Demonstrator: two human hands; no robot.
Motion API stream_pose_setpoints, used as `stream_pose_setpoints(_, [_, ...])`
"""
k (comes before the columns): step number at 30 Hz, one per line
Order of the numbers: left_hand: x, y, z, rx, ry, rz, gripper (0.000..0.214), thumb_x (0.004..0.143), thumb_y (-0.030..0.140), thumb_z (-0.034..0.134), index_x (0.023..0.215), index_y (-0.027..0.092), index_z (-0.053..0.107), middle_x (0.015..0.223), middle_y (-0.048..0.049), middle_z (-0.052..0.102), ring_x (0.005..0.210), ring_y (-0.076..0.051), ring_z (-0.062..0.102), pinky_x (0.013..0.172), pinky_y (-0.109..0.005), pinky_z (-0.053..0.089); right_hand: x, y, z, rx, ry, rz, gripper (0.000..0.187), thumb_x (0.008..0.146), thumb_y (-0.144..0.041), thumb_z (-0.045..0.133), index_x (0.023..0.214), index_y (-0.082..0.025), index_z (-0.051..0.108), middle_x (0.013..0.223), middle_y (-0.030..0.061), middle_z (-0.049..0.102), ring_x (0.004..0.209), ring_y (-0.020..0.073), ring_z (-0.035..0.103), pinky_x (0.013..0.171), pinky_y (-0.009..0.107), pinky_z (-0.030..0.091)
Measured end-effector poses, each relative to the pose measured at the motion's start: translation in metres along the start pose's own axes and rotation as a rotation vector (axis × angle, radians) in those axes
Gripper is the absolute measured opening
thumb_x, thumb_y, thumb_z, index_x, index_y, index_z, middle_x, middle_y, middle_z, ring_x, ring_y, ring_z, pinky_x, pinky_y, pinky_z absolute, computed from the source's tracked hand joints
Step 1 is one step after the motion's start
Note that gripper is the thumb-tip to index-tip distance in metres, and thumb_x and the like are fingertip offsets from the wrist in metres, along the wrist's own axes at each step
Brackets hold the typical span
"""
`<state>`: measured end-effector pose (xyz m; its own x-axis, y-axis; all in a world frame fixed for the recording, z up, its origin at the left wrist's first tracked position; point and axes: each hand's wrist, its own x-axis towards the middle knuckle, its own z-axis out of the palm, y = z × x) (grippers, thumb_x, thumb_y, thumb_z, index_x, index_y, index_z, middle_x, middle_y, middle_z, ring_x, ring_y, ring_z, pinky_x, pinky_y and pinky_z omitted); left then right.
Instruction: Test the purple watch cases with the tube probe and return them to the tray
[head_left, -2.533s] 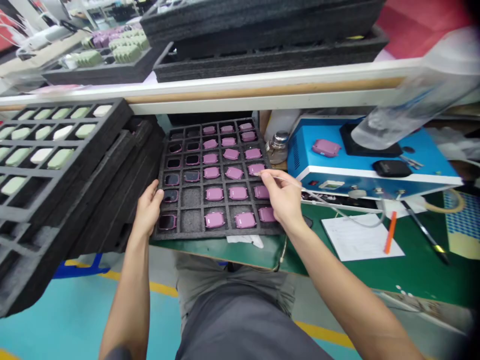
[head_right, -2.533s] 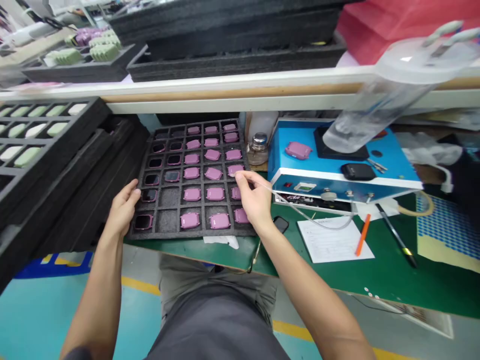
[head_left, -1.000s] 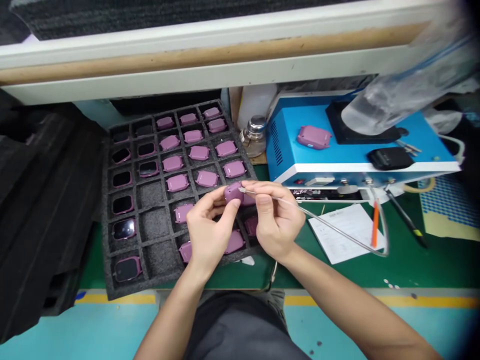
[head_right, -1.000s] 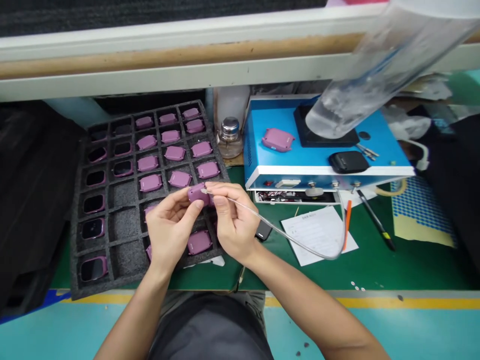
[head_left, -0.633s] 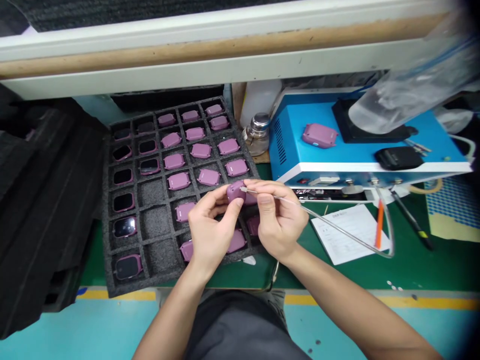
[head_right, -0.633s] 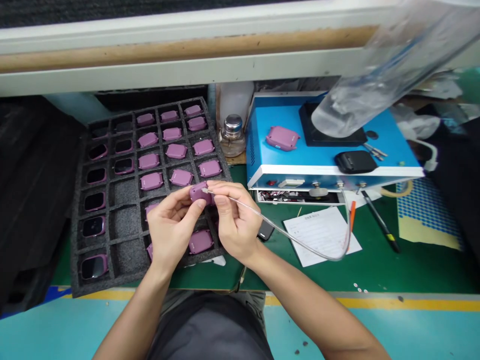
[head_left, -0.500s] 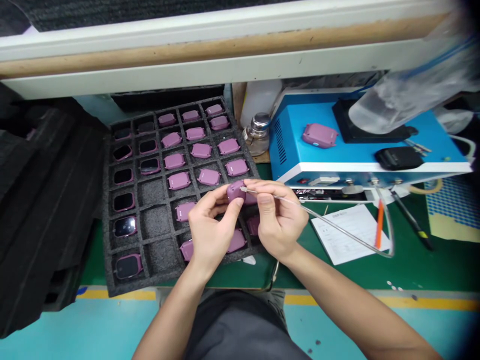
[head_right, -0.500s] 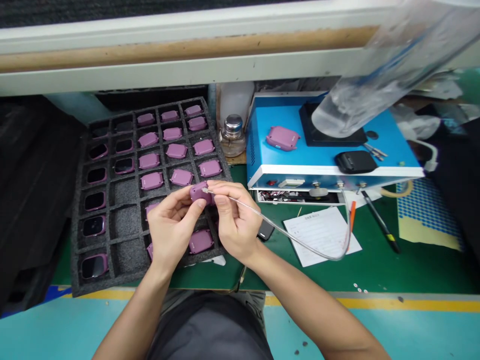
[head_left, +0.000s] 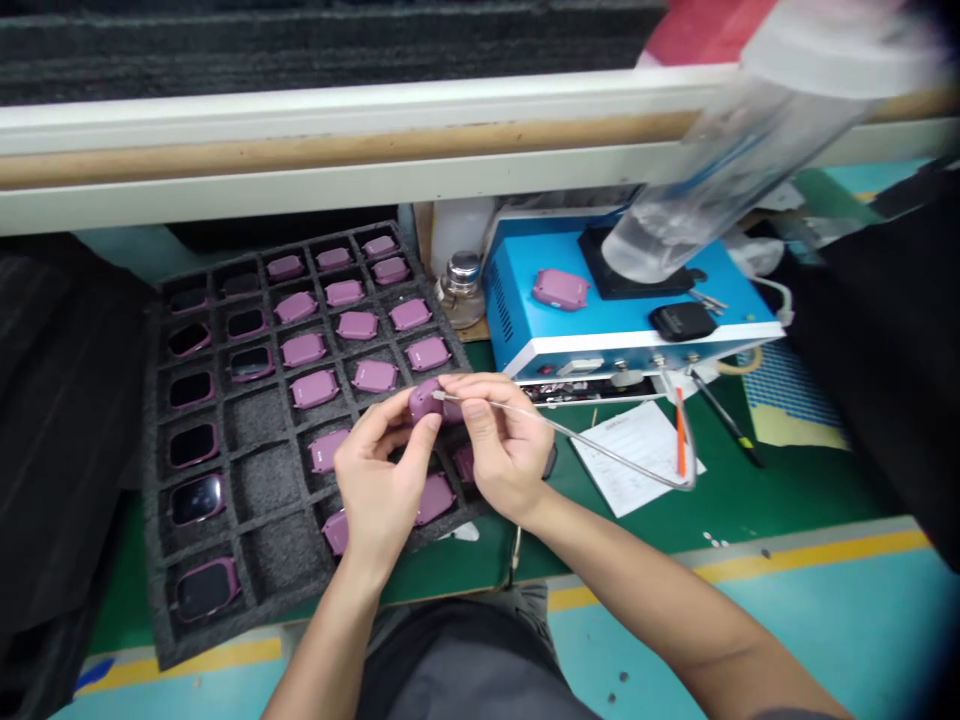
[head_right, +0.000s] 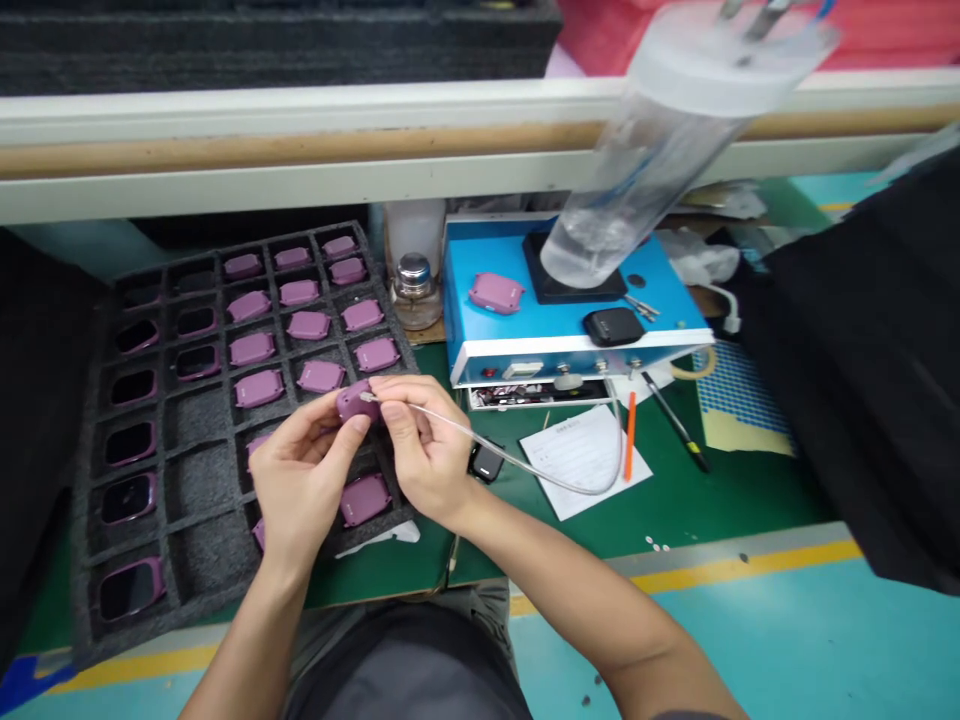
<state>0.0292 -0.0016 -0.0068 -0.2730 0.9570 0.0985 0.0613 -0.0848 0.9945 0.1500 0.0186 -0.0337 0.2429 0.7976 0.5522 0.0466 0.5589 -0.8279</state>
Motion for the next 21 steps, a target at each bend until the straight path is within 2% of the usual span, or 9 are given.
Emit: stream_pose_setpoints(21, [0.0018,0.0008,0.0001,0.015,-0.007,0.004,0.028,0.082,0.028,0.086,0.108,0.019,0.083,0.104,-0.0076,0.081,0.091,-0.019,0.078,0.081,-0.027,0.067,0.0000,0.0017,0.0006,0.006,0.010,0.012,0.014,0.104,-0.028,0.060,0.100,-0.025,0.073,0.100,0.0063,0.078,0.101,0.0212,0.077,0.090,0.041,0.066])
